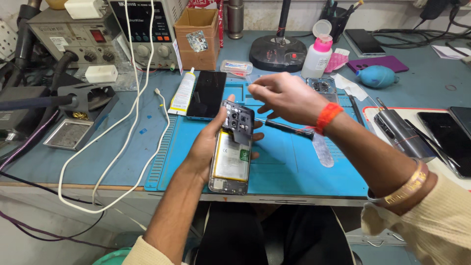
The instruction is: The person repairs a disassembled smartphone at a workbench. They heat the phone edge with a soldering iron, pry at the frame, unscrew components with a screwdriver, lift the battery and internal parts out of the housing, handle small screws and a mid-frame plate, and press components back into the phone body.
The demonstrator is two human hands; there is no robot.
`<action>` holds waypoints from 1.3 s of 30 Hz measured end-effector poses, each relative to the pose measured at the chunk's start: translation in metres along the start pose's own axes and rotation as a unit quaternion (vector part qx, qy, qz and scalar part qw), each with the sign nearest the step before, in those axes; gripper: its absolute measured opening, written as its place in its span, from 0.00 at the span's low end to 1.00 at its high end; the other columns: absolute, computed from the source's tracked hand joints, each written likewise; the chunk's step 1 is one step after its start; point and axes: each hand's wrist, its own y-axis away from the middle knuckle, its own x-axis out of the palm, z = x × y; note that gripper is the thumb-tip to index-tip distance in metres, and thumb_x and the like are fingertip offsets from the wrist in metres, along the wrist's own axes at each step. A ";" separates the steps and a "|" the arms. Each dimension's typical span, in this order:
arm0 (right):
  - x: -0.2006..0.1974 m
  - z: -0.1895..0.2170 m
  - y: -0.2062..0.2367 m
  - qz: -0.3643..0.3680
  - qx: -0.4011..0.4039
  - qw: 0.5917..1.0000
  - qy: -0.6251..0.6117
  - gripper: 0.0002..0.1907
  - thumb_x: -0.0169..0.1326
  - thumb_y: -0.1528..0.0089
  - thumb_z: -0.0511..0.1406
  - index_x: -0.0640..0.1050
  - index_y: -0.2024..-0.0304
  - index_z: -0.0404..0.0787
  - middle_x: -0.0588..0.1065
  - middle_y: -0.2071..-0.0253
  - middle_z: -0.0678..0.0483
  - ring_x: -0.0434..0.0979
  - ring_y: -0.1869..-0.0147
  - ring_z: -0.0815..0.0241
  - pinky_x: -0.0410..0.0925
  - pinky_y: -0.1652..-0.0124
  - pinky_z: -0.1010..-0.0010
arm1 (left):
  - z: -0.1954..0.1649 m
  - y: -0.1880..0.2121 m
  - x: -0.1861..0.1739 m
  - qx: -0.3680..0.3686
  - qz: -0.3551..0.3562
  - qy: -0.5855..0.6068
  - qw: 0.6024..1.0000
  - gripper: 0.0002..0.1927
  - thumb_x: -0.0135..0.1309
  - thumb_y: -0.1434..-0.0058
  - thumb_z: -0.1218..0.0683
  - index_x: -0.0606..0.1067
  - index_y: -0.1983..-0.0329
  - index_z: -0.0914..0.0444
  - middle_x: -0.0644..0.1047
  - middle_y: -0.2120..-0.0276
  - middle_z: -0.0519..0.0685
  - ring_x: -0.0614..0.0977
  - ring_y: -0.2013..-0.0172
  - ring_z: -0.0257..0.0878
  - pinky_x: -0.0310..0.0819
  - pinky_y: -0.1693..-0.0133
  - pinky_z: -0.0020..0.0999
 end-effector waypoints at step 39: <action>0.014 -0.036 0.078 -0.074 -0.245 0.966 0.037 0.34 0.64 0.44 0.32 0.71 0.35 0.39 0.75 0.37 0.48 0.78 0.36 0.56 0.72 0.42 0.63 | 0.002 0.007 -0.004 -0.075 0.111 0.082 0.988 0.37 0.27 0.29 0.31 0.50 0.20 0.47 0.70 0.35 0.65 0.78 0.40 0.59 0.80 0.52 0.60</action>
